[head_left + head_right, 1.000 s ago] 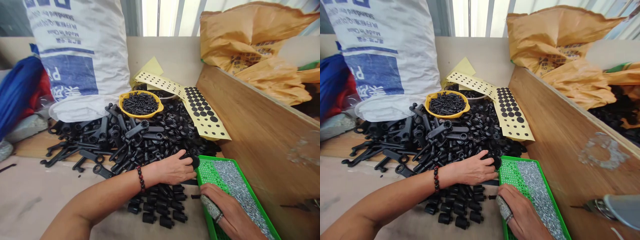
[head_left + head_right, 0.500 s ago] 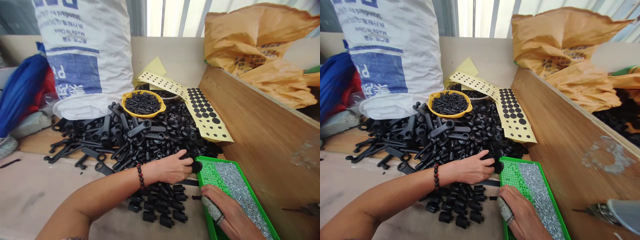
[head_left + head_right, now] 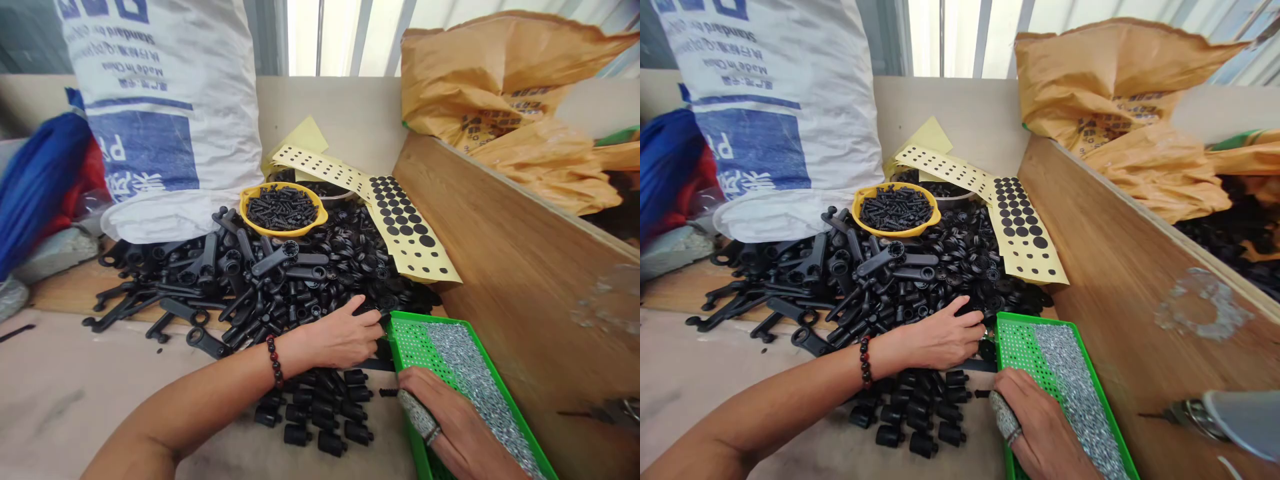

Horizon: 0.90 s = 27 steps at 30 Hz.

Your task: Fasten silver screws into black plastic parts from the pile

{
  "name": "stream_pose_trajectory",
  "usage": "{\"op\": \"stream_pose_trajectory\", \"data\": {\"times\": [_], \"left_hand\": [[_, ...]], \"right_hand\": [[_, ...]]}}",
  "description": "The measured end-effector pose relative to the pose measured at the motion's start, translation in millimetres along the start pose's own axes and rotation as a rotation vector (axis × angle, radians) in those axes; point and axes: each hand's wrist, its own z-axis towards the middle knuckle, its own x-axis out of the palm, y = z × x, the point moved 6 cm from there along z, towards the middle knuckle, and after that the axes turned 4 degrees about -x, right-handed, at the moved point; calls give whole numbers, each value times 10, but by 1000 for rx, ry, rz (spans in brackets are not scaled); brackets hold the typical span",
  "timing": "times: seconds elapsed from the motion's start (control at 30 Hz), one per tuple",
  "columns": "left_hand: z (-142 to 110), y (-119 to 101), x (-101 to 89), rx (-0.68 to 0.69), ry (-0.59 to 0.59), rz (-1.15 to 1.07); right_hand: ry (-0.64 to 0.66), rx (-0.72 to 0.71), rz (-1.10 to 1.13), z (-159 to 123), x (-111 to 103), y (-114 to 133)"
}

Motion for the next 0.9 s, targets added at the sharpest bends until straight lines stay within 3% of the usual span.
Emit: {"op": "stream_pose_trajectory", "data": {"times": [0.27,0.4,0.67,0.9], "left_hand": [[126,-37,-61,-3,-37,-66],[126,-33,-6,10,-46,-96],[162,32,139,-93,-41,-141],[159,-9,103,14,-3,-197]], "right_hand": [[41,5,-8,-45,65,-45],[37,0,2,-33,65,-34],[50,33,38,-24,46,-35],[29,7,-11,-17,48,-11]]}}
